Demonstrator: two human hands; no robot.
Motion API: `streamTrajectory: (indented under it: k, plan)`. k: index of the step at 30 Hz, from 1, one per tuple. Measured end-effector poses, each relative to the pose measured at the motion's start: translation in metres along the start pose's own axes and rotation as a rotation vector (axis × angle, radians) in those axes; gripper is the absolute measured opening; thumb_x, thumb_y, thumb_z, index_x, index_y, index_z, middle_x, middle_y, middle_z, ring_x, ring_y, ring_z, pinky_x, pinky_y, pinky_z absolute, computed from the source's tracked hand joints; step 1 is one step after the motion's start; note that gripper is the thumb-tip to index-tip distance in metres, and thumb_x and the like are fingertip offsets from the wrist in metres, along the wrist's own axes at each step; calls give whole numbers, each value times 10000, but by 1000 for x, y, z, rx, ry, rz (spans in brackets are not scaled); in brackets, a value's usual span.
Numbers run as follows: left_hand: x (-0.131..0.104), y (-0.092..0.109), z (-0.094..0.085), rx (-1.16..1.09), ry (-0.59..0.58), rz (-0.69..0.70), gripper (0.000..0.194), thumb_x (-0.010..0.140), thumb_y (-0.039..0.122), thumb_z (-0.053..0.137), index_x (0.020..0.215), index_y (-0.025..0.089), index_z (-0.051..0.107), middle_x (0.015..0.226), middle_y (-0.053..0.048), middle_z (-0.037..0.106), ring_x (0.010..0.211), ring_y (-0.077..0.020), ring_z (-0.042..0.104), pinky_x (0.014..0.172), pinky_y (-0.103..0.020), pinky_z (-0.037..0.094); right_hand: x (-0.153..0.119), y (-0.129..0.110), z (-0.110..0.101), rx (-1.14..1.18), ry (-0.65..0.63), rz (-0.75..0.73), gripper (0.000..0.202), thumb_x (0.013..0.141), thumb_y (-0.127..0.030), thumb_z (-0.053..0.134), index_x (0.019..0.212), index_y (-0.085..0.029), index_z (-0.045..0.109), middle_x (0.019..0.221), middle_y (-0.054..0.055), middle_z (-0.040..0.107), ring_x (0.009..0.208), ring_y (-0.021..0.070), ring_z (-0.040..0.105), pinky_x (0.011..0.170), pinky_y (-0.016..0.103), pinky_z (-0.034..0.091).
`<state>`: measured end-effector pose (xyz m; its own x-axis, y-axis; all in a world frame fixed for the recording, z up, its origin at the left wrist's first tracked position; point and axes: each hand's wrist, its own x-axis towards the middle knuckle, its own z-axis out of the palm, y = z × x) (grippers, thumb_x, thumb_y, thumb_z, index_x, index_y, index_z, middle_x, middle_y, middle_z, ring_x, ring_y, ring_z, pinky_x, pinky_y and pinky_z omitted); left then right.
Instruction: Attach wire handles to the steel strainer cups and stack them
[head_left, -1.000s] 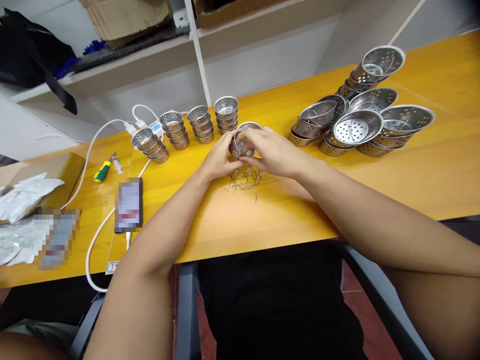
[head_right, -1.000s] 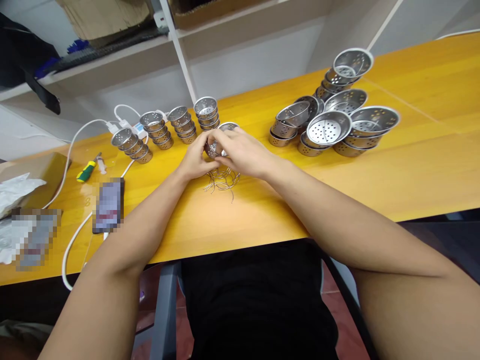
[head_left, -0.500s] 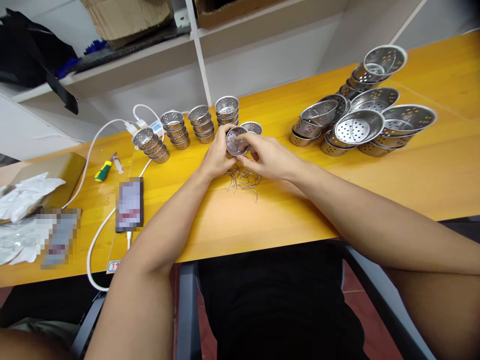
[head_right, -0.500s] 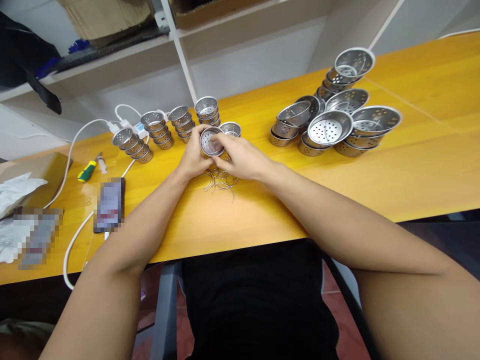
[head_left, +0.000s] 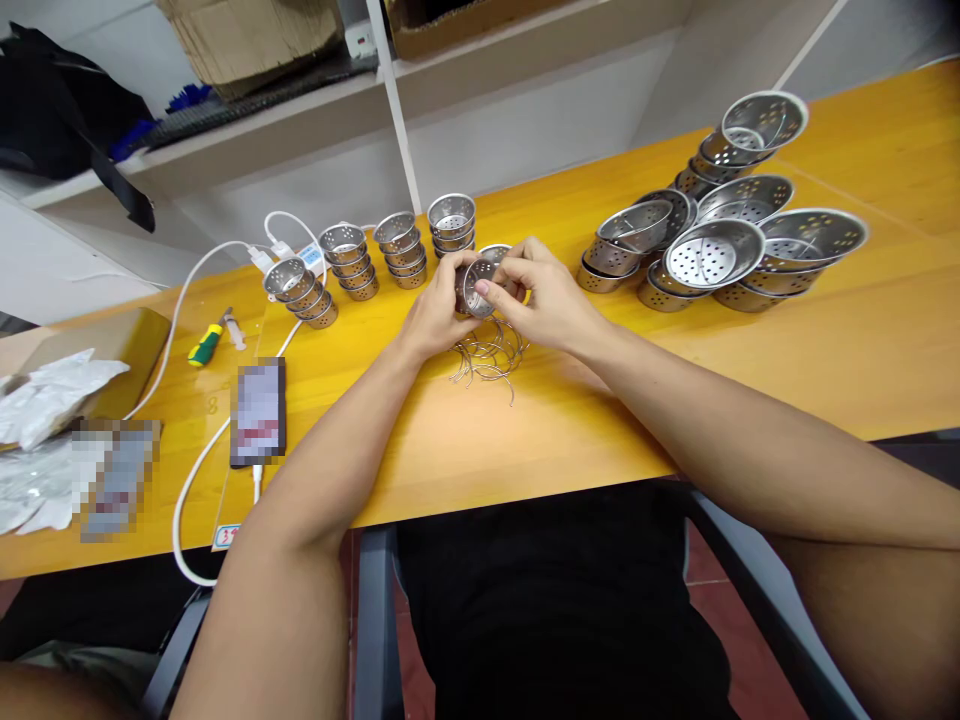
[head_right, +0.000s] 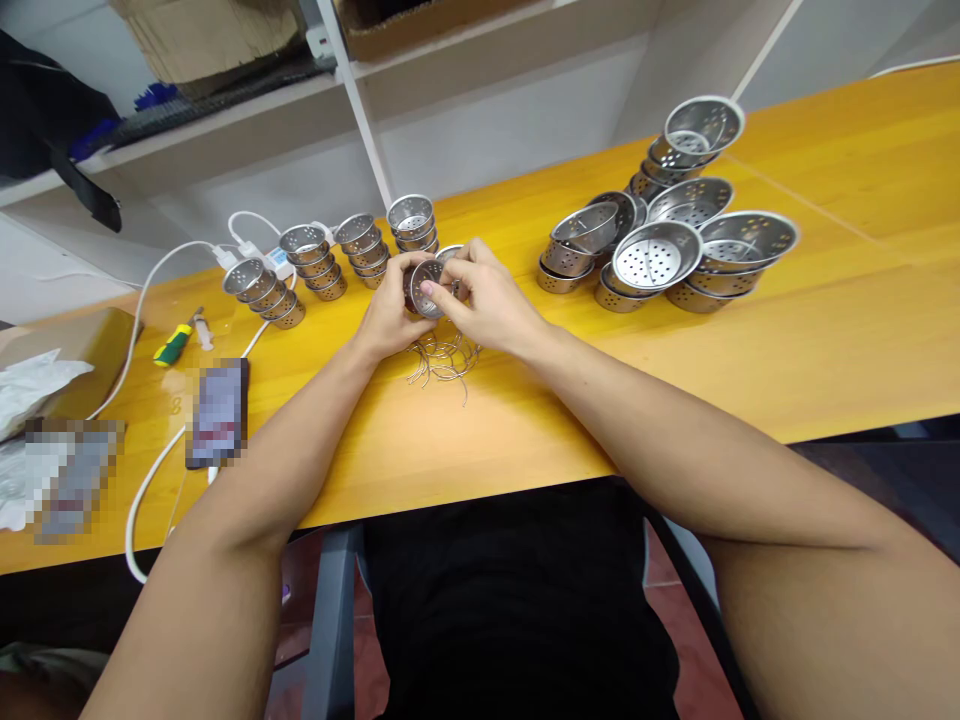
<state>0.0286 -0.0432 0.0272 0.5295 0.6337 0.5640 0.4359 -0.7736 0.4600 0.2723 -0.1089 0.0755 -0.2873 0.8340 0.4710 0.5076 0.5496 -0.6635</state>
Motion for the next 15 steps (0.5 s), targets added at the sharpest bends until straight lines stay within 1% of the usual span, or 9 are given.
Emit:
streamTrajectory:
  k: [3,5,8,12,15]
  plan:
    - [0,-1,-1,9,12,-20,817,1004,597,864,1640,314,437,1631,-147,672,1532,-382,722,1329,-606,628,1,5,2,8,-1,49,560,1115,-828,735,1040,-275,774,1173,118,719,1047,341,704,1093,597,648]
    - [1,-1,-2,23,15,-10,803,1003,590,873,1636,312,464,1627,-152,665,1555,-393,699,1359,-614,609,2,6,2,32,-16,58,567,1081,-834,775,984,-276,745,1119,118,734,999,327,698,1032,568,656]
    - [2,1,-4,53,-11,6,744,1024,563,854,1633,302,514,1644,-163,648,1597,-414,668,1398,-641,584,4,5,1,119,-31,72,586,1007,-834,851,899,-286,672,1039,102,747,940,300,684,947,527,653]
    - [2,7,-7,88,-20,18,675,1058,471,800,1650,284,535,1670,-178,626,1637,-420,652,1402,-652,592,6,1,3,300,-82,169,599,920,-803,939,889,-294,625,851,33,692,819,255,647,798,464,607]
    - [2,10,-9,95,-28,7,656,1080,475,796,1657,291,545,1674,-176,627,1651,-418,651,1401,-647,599,6,-1,4,358,-75,179,578,888,-753,984,873,-285,644,822,23,675,796,239,632,747,433,567]
